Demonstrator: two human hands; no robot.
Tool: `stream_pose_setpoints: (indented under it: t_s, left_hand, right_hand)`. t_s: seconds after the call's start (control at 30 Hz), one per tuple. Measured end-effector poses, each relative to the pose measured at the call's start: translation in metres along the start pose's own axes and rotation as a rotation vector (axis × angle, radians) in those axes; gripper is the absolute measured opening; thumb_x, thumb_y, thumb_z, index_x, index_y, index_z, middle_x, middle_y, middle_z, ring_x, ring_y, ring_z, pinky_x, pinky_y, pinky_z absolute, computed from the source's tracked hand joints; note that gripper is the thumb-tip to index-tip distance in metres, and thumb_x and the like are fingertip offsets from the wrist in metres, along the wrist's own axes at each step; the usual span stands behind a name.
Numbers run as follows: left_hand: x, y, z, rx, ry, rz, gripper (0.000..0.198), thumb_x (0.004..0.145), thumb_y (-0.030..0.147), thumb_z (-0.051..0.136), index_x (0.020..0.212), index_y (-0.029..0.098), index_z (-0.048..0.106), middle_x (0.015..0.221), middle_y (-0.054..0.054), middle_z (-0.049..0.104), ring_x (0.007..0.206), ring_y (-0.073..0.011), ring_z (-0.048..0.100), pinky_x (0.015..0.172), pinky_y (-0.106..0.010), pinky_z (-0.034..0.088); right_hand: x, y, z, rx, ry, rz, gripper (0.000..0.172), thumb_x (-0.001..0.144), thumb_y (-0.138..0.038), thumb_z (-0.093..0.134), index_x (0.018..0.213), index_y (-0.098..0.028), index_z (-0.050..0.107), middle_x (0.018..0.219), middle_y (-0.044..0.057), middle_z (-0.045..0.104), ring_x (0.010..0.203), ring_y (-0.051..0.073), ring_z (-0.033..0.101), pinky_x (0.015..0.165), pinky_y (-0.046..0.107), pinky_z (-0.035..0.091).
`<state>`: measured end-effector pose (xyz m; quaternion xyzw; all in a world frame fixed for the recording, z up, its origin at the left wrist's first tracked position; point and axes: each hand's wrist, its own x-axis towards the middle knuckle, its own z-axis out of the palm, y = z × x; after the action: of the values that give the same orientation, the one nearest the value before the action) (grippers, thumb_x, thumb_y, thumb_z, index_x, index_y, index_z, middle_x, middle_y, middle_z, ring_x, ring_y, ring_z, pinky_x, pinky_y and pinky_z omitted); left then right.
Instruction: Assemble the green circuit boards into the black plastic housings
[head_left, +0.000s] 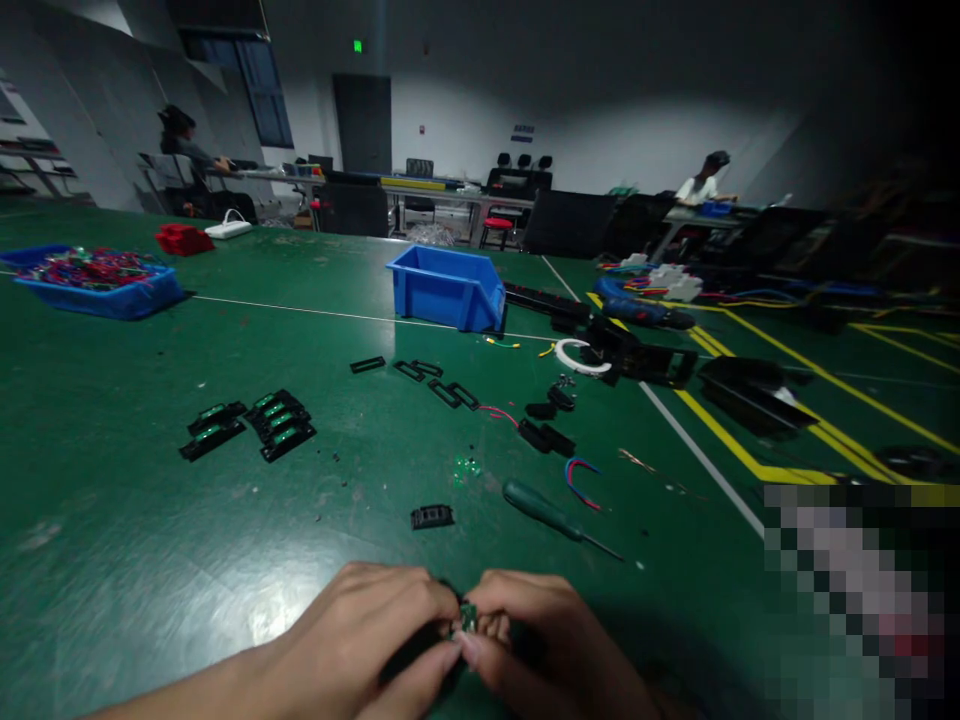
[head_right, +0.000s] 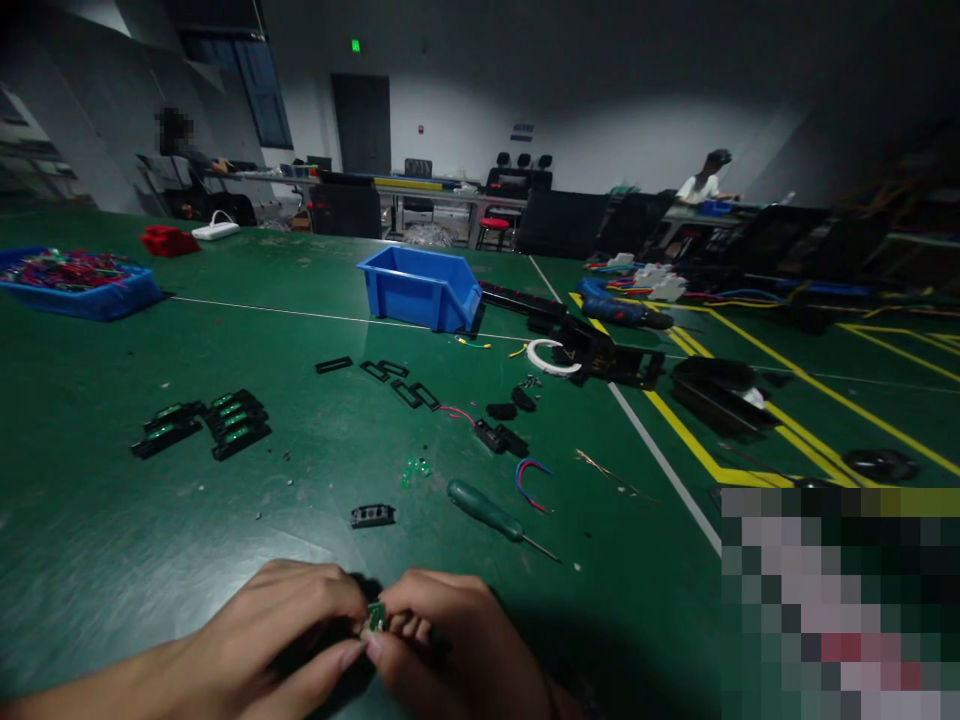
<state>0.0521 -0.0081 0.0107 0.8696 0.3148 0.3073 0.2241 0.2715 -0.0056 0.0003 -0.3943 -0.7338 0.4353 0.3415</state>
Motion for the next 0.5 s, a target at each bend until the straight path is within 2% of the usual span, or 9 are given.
stream_pose_setpoints:
  t_s: [0.23,0.33,0.5]
  left_hand:
    - [-0.0012,-0.0021,-0.0034,-0.016,-0.063,-0.022,0.022,0.095,0.020,0.051,0.116,0.027,0.053,0.089,0.000,0.071,0.075,-0.0145,0.070,0.073,-0.026,0.059]
    - [-0.0032,-0.0033,-0.0019,0.009,-0.060,-0.020,0.030,0.094,0.020,0.052,0.123,0.028,0.051,0.096,0.001,0.073,0.080,-0.0144,0.072,0.076,-0.026,0.059]
    - [-0.0047,-0.0049,0.0008,0.027,-0.078,-0.026,0.032,0.092,0.024,0.059,0.122,0.028,0.051,0.097,0.001,0.071,0.084,-0.0155,0.071,0.077,-0.027,0.058]
  right_hand:
    - [0.0029,0.0090,-0.0019,0.024,-0.070,0.054,0.028,0.088,-0.043,0.065,0.072,-0.019,0.065,0.061,0.000,0.059,0.056,0.012,0.054,0.053,0.022,0.041]
    - [0.0048,0.0088,-0.0022,0.008,-0.062,0.082,0.031,0.088,-0.043,0.066,0.069,-0.019,0.063,0.059,-0.001,0.059,0.055,0.010,0.052,0.053,0.021,0.039]
    - [0.0043,0.0064,-0.0010,-0.030,-0.080,0.097,0.037,0.088,-0.047,0.066,0.065,-0.019,0.063,0.053,-0.004,0.051,0.051,0.009,0.044,0.050,0.023,0.033]
